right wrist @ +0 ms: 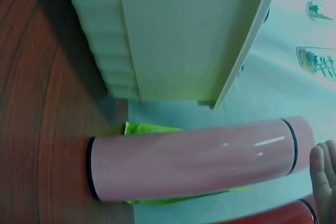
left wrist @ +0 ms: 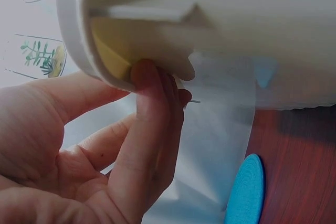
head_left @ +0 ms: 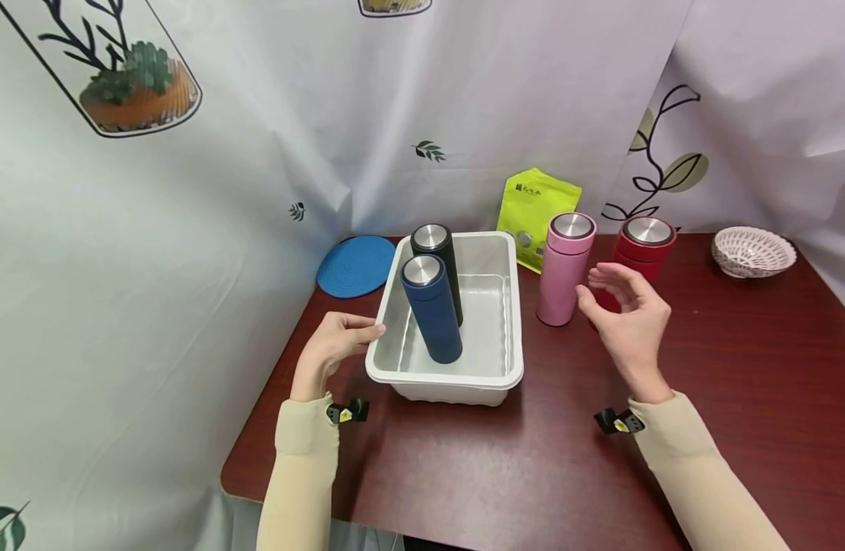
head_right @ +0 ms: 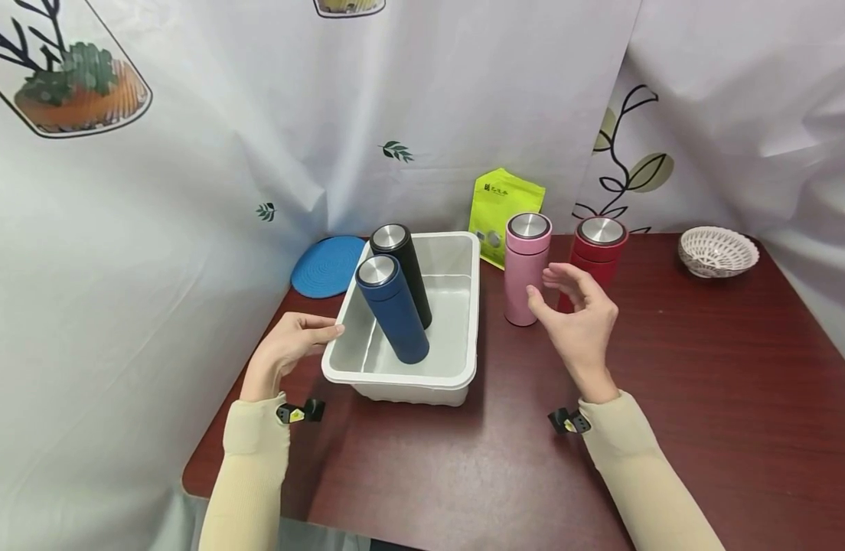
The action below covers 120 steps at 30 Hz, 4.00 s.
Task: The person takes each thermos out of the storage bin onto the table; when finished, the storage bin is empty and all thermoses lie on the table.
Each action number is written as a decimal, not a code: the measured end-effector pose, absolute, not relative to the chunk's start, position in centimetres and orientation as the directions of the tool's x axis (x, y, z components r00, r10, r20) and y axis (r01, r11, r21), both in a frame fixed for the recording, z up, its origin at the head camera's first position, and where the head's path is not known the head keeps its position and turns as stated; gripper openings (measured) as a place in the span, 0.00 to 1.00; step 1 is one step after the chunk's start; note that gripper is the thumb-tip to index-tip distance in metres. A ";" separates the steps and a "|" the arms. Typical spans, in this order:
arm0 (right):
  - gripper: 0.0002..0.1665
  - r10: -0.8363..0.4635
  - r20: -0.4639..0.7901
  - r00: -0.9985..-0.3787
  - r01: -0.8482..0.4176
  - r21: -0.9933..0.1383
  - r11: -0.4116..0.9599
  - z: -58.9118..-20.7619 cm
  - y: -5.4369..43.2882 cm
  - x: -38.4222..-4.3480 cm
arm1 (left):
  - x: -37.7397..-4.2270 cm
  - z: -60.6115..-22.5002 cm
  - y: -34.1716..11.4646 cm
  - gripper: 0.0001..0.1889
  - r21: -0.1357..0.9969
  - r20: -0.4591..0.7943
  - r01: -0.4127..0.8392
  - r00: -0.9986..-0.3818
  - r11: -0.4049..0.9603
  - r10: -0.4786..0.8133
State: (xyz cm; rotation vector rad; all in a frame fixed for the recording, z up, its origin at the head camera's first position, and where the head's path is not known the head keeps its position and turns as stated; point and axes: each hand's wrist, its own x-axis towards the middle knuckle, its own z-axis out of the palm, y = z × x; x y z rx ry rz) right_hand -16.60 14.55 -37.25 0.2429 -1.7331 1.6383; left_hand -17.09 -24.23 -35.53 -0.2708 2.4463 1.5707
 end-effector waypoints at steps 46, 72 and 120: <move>0.38 -0.188 0.303 -0.934 -0.332 -0.932 0.149 -37.1 7.8 -20.9 | -17.1 -35.4 -24.1 0.22 0.866 -0.289 -0.276 -0.957 0.417 -0.032; 0.42 -0.386 0.229 -0.894 -0.350 -0.893 0.282 -36.3 4.3 -22.2 | -17.2 -35.6 -24.4 0.23 0.866 -0.283 -0.262 -0.959 0.426 -0.013; 0.40 -0.404 0.344 -0.848 -0.511 -0.733 0.448 -36.3 1.5 -22.0 | -17.0 -35.6 -24.6 0.23 0.877 -0.275 -0.258 -0.961 0.406 -0.019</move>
